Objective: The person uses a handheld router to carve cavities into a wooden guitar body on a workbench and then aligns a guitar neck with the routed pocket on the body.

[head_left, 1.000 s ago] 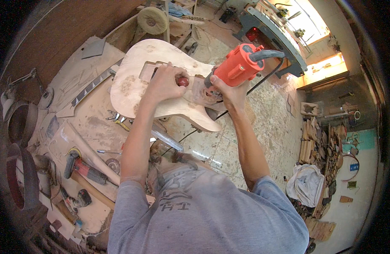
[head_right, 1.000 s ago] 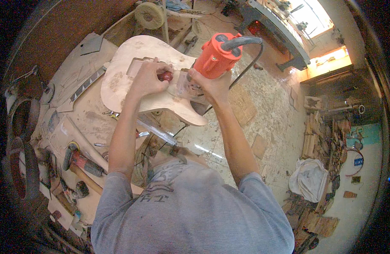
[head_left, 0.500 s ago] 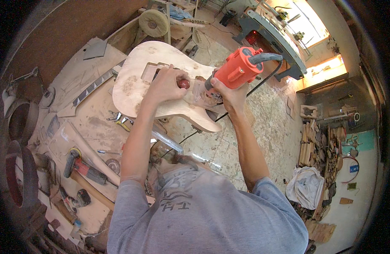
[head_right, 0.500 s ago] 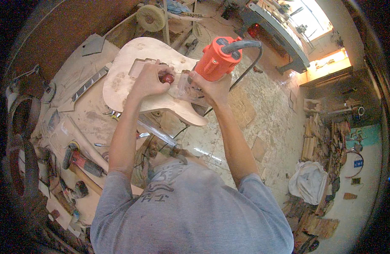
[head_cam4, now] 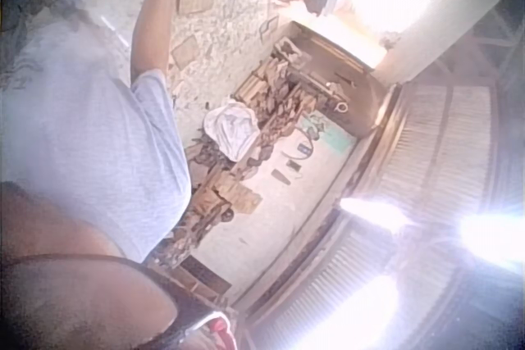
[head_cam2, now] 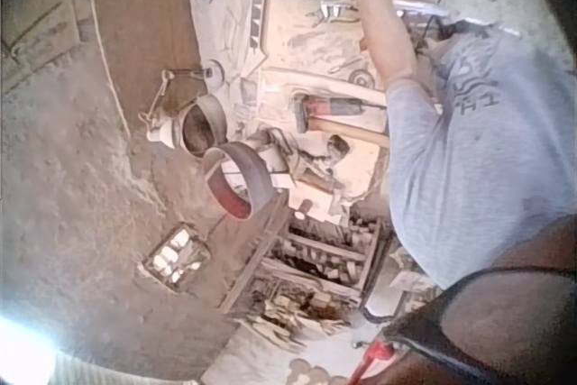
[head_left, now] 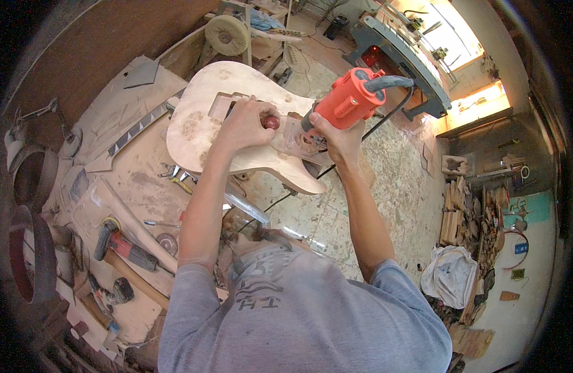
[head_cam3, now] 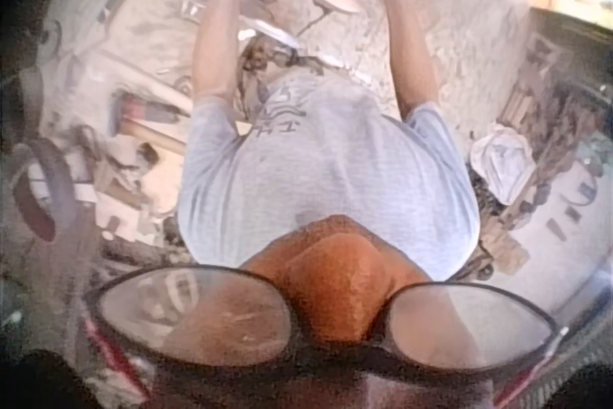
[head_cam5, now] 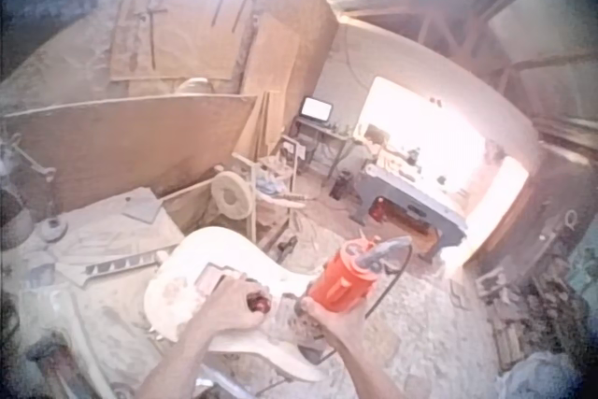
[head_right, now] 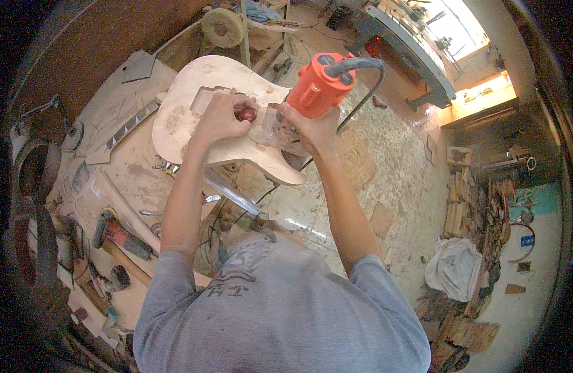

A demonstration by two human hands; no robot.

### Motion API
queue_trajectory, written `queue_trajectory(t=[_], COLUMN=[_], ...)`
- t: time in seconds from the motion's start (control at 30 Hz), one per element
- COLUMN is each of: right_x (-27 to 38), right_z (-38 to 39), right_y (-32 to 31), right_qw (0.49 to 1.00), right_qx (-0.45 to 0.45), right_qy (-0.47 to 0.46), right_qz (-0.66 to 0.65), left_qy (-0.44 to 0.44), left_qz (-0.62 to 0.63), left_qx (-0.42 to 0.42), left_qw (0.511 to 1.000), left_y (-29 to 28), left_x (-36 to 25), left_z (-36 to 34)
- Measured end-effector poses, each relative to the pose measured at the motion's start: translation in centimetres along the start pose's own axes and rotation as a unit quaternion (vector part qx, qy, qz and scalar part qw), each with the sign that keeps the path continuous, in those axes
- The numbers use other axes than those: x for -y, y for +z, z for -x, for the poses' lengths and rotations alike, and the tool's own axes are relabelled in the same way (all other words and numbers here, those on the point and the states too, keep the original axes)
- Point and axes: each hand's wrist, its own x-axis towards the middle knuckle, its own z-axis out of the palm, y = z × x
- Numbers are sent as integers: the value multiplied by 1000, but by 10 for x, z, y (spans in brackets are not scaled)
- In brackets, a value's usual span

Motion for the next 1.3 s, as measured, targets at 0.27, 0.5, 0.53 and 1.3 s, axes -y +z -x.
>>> queue_trajectory(t=[0.27, 0.5, 0.53, 1.3], right_x=[2, 4, 6, 3], right_z=[-1, 2, 3, 0], right_y=[2, 2, 3, 2], right_qw=[1000, 999, 999, 1000], right_qx=[2, 2, 4, 1], right_qy=[1, 11, 17, 16], right_qz=[-11, -33, -37, -21], left_qy=[33, 36, 38, 28], left_qz=[13, 13, 7, -10], left_qx=[-28, -24, -24, -23], left_qw=[999, 999, 999, 999], left_y=[6, 5, 5, 6], left_x=[8, 8, 7, 9], left_z=[-1, 0, 0, -1])
